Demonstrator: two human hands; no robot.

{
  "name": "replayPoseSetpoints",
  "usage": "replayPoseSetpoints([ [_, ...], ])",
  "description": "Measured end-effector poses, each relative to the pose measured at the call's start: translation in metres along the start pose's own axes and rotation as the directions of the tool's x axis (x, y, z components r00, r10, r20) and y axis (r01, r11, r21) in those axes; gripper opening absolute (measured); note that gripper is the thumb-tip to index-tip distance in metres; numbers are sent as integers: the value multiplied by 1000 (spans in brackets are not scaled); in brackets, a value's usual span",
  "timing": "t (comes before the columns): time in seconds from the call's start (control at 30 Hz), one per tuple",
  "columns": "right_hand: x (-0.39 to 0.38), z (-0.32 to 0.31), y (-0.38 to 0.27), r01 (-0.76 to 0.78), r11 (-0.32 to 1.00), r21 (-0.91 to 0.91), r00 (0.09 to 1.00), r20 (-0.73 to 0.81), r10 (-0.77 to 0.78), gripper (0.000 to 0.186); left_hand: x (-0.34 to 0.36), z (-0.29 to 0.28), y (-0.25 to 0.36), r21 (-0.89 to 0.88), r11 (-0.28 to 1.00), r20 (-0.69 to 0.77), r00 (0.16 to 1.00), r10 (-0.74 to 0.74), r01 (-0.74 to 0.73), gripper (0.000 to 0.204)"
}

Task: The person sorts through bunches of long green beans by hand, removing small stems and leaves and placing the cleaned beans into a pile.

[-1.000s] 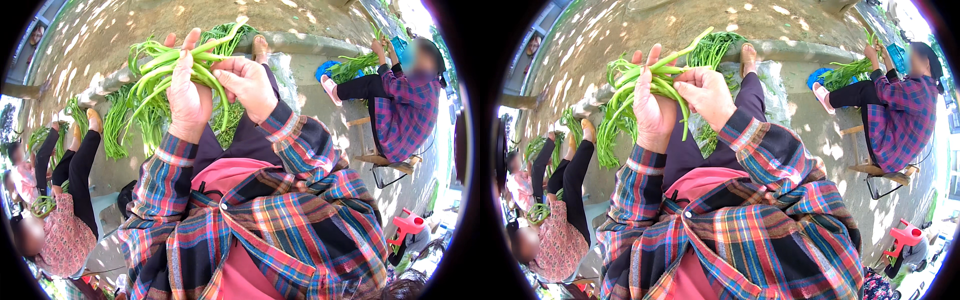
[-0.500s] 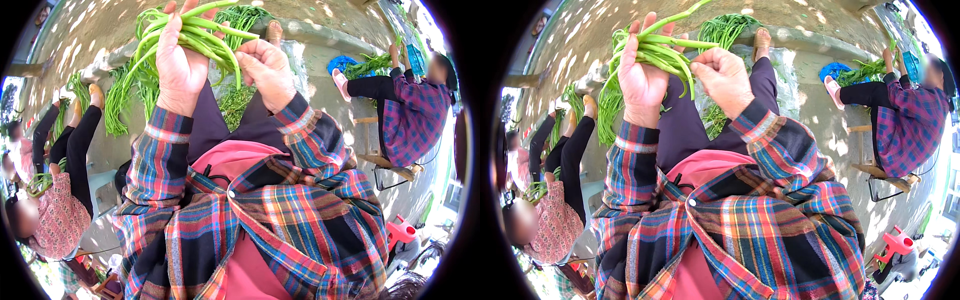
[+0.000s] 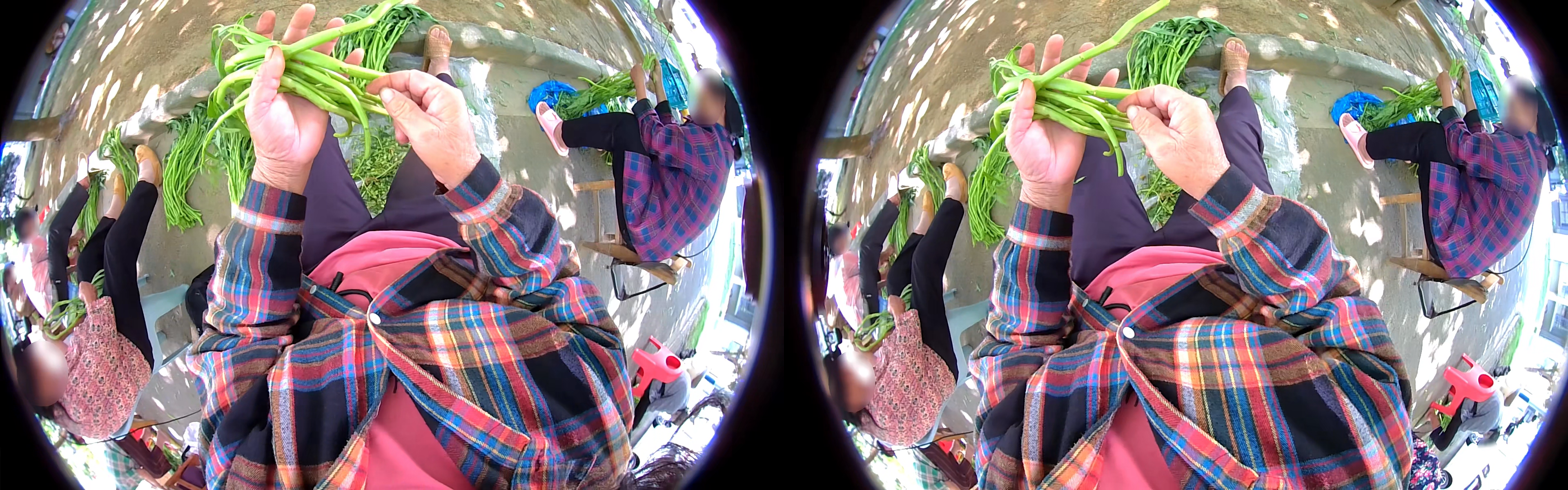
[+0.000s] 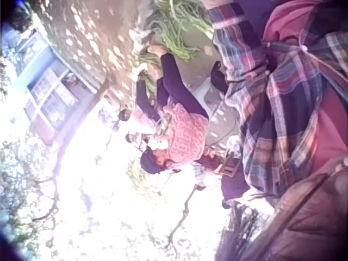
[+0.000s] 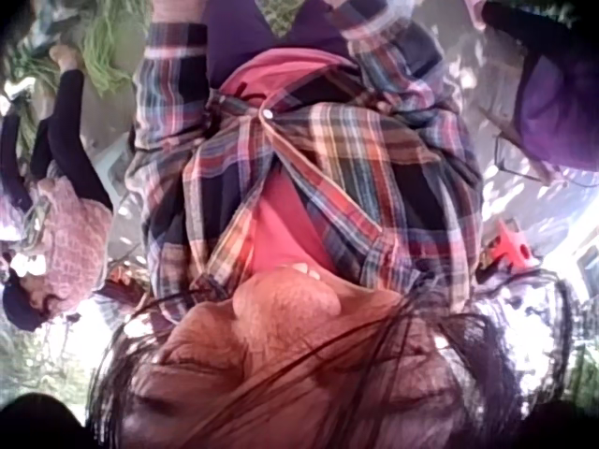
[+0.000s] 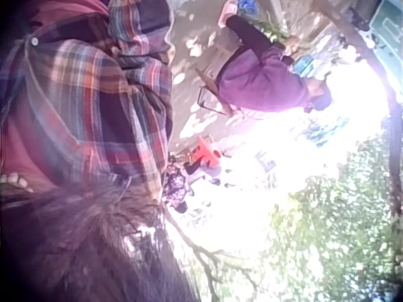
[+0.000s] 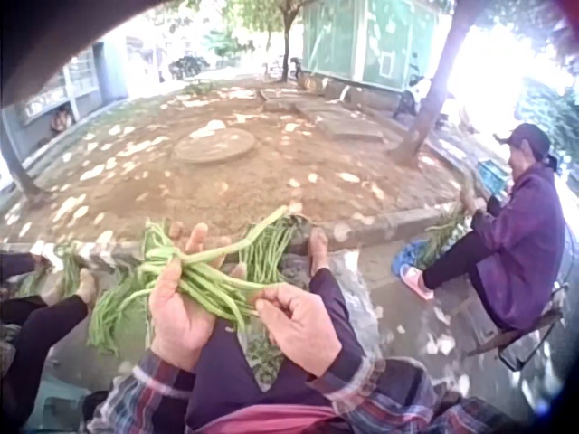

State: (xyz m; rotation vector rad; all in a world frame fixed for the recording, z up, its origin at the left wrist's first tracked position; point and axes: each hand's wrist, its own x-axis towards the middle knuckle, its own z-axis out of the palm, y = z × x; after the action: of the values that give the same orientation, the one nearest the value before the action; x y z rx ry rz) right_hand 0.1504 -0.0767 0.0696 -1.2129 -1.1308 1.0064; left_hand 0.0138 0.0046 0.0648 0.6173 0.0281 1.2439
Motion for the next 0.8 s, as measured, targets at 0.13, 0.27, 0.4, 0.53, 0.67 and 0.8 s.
replayPoseSetpoints([
  [0.13,-1,1,6,-12,1000,-15,1000,-8,12,13,-2,3,-5,54,998,-31,999,-8,10,36],
  [0.27,0,4,13,-9,1000,-21,1000,-2,9,16,-4,2,-12,86,996,-38,999,5,-1,36],
  [0.4,2,3,19,24,995,-96,1000,-7,-24,18,-8,7,-15,95,995,-61,998,17,-11,38],
  [0.53,1,4,11,-103,990,99,995,16,102,17,-9,9,-14,113,993,-27,999,17,-13,42],
  [0.67,-1,3,13,-178,960,218,984,33,175,19,-11,10,-16,120,993,20,1000,17,-20,46],
  [0.8,-4,6,14,-201,945,259,979,23,202,20,-13,11,-17,187,982,88,996,12,-29,51],
])
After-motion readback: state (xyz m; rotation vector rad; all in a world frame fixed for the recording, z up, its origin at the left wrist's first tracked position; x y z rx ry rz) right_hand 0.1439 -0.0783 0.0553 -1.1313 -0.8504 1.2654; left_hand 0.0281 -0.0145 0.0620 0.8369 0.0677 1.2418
